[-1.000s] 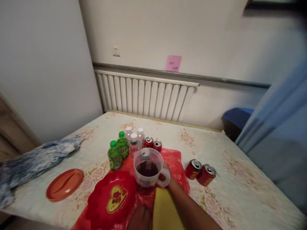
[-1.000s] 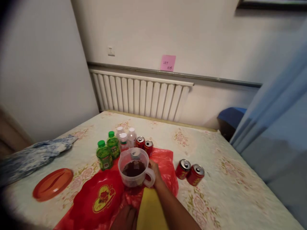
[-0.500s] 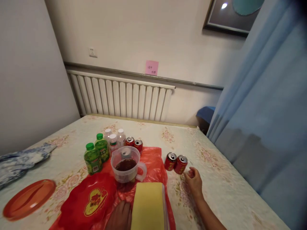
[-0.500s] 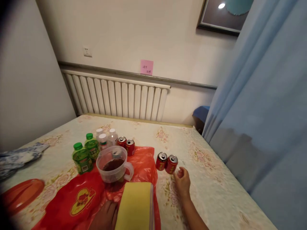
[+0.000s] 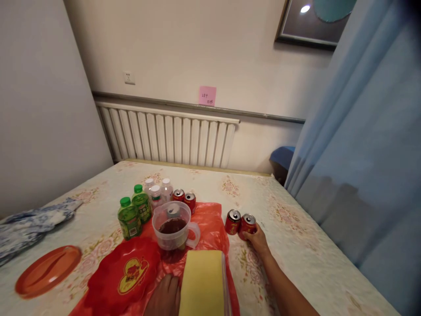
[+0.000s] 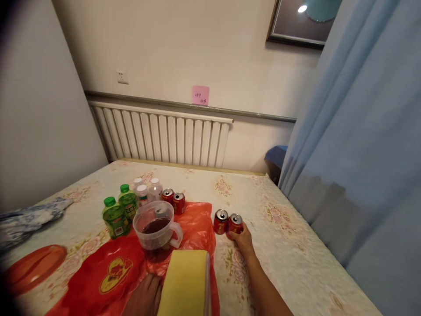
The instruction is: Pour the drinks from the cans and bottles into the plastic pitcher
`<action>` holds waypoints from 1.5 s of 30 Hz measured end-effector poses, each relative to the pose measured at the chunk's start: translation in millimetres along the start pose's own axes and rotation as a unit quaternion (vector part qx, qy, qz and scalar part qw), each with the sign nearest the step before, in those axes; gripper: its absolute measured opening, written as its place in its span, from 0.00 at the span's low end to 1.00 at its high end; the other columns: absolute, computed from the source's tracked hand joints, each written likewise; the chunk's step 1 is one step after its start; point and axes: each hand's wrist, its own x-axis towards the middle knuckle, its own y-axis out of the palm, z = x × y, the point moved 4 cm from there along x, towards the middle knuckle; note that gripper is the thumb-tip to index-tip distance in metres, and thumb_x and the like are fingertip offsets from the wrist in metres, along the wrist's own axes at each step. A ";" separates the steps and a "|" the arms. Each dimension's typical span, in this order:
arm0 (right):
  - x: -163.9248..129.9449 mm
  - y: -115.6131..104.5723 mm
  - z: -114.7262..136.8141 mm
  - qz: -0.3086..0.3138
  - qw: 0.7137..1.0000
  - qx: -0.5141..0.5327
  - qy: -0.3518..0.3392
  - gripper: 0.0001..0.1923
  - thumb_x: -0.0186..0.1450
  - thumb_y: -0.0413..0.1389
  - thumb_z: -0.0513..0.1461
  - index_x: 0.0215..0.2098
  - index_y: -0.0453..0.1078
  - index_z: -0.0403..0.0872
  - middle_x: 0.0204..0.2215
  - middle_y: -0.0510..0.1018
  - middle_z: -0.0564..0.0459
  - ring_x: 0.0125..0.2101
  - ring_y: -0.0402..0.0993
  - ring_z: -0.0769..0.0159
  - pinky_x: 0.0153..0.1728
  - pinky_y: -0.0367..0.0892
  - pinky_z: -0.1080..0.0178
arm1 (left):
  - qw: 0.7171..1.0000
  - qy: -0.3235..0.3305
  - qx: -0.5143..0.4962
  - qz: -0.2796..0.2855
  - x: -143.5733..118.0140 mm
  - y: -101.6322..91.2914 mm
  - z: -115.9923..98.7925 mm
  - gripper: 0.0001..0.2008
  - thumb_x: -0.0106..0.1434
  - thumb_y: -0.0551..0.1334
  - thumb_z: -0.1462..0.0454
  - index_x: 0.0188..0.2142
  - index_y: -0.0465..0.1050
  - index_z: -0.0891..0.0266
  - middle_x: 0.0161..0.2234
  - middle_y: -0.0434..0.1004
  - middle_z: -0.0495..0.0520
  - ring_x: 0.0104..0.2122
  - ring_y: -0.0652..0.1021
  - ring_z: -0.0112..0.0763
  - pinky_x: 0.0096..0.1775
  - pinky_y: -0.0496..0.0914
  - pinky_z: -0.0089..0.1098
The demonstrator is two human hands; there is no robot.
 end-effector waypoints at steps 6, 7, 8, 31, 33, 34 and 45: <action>-30.1 4.7 21.5 -0.002 0.999 -0.030 -0.016 0.32 0.43 0.64 0.41 0.47 0.70 0.43 0.39 0.81 0.46 0.42 0.76 0.49 0.45 0.70 0.51 | 1.000 -0.014 -0.017 -0.001 0.2 -4.7 -2.7 0.11 0.64 0.52 0.72 0.36 0.70 0.59 0.35 0.74 0.50 0.38 0.74 0.32 0.44 0.66 0.30; -33.3 7.4 28.6 0.006 0.999 -0.032 -0.023 0.34 0.43 0.64 0.41 0.49 0.70 0.43 0.42 0.80 0.45 0.43 0.76 0.49 0.47 0.69 0.51 | 1.000 -0.019 -0.017 -0.001 -0.2 -4.5 -2.6 0.11 0.65 0.51 0.72 0.36 0.70 0.59 0.35 0.74 0.50 0.38 0.74 0.31 0.44 0.66 0.30; -35.5 11.0 37.2 0.018 0.999 -0.033 -0.032 0.35 0.43 0.64 0.40 0.50 0.69 0.43 0.44 0.79 0.45 0.45 0.75 0.49 0.48 0.69 0.51 | 1.000 -0.024 -0.016 -0.001 -0.8 -3.8 -2.4 0.11 0.65 0.51 0.72 0.36 0.70 0.59 0.35 0.74 0.50 0.37 0.74 0.31 0.44 0.66 0.30; -63.1 132.9 241.4 0.177 0.733 -0.358 -0.551 0.31 0.54 0.55 0.28 0.58 0.63 0.42 0.49 0.71 0.41 0.49 0.64 0.52 0.53 0.60 0.47 | 0.995 -0.063 -0.035 0.071 -8.0 -1.0 -5.0 0.11 0.66 0.51 0.69 0.40 0.72 0.60 0.40 0.73 0.55 0.43 0.71 0.37 0.48 0.64 0.37; -63.6 137.8 243.8 0.171 0.715 -0.375 -0.564 0.29 0.56 0.55 0.29 0.57 0.64 0.42 0.49 0.71 0.41 0.48 0.64 0.53 0.54 0.60 0.47 | 0.994 -0.059 -0.039 0.082 -8.1 -1.4 -5.3 0.11 0.67 0.51 0.69 0.40 0.72 0.60 0.41 0.73 0.56 0.44 0.71 0.38 0.48 0.64 0.38; -63.7 140.0 244.6 0.167 0.708 -0.383 -0.569 0.28 0.57 0.55 0.29 0.57 0.64 0.42 0.49 0.71 0.41 0.48 0.64 0.53 0.54 0.59 0.47 | 0.994 -0.060 -0.043 0.086 -8.0 -1.9 -5.2 0.12 0.67 0.51 0.68 0.41 0.72 0.60 0.41 0.73 0.56 0.44 0.71 0.38 0.49 0.64 0.38; -68.2 153.4 257.2 0.163 0.642 -0.432 -0.612 0.22 0.64 0.52 0.31 0.56 0.65 0.46 0.50 0.72 0.42 0.52 0.62 0.52 0.55 0.55 0.47 | 0.992 -0.094 -0.044 0.078 -6.7 -8.5 -5.9 0.12 0.66 0.53 0.66 0.41 0.75 0.56 0.42 0.77 0.53 0.44 0.74 0.40 0.48 0.68 0.38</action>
